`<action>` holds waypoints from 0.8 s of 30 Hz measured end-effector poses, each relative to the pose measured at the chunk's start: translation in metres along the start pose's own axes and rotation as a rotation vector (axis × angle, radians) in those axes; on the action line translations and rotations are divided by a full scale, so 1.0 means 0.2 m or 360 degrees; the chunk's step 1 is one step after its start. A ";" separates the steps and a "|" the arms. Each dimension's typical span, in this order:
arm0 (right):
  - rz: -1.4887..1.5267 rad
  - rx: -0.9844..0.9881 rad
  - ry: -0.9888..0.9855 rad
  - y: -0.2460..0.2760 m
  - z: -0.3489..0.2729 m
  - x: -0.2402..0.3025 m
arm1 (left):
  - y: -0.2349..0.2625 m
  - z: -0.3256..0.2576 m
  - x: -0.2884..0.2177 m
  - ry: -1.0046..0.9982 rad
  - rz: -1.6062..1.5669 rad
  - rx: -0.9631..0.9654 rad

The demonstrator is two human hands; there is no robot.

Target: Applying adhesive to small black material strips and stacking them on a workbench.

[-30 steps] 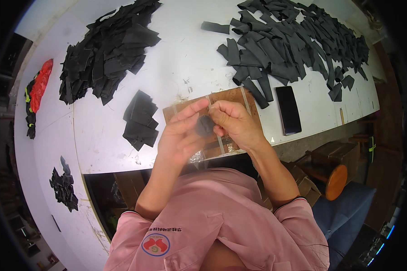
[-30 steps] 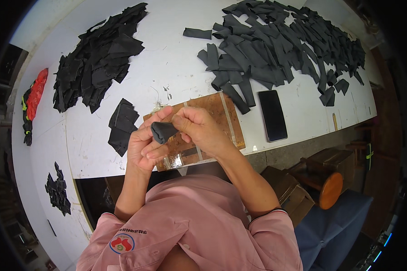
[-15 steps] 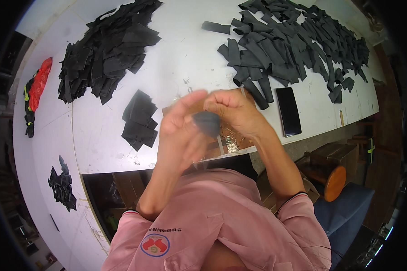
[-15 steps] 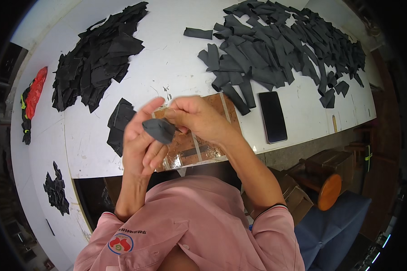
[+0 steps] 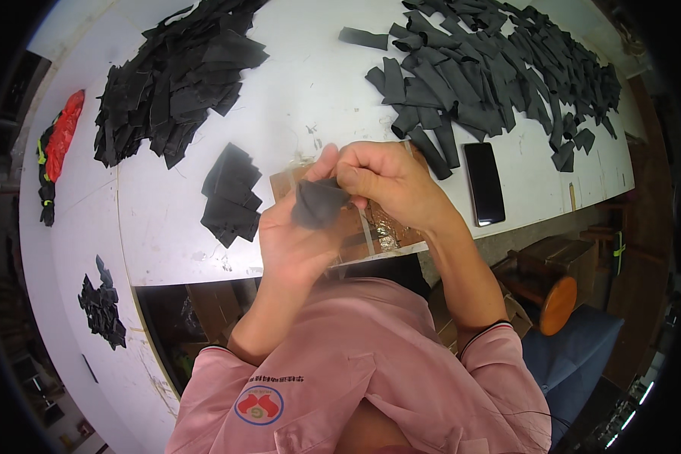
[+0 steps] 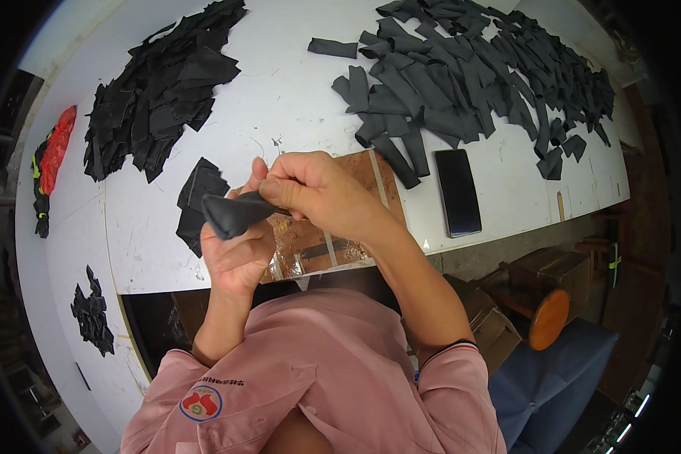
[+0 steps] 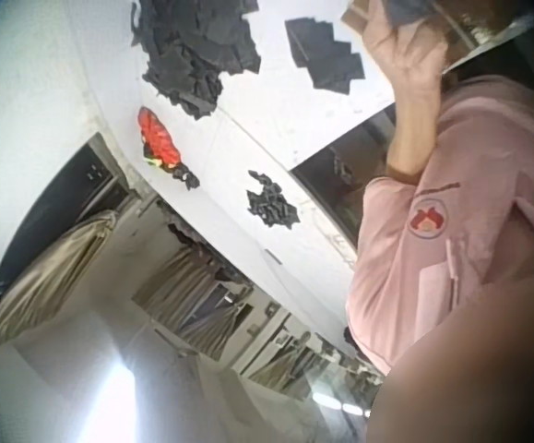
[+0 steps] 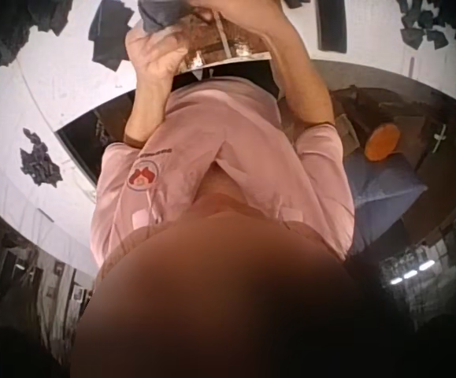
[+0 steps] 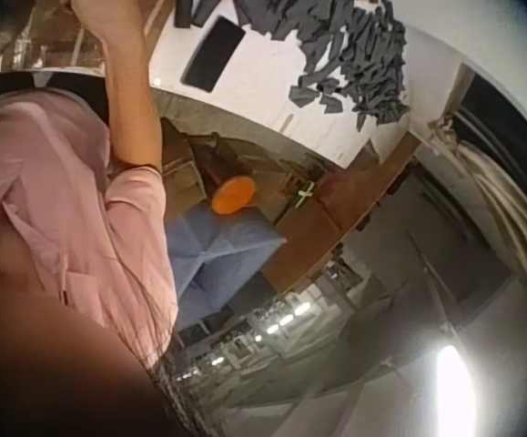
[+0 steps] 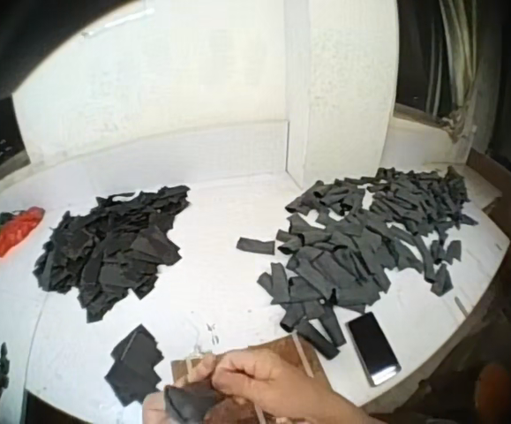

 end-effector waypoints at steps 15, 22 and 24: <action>-0.1079 -0.0536 0.0789 -0.05 -0.19 0.31 | -0.19 -0.06 -0.10 -0.0767 0.2772 0.0081; -0.2113 -0.0242 0.0483 -0.09 -0.16 0.14 | 0.03 -0.13 -0.14 -0.0638 0.2258 -0.0245; -0.2013 -0.0398 0.0457 -0.08 -0.19 0.11 | 0.00 -0.08 -0.11 -0.0641 0.2276 -0.0125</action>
Point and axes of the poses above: each hand's wrist, its own z-axis towards the middle knuckle, its own y-axis out of the back of the hand, x = y × z, the point moved 6 cm from there along z, towards the middle knuckle, and after that the axes turned 11 degrees about x, right-handed, at the moved point
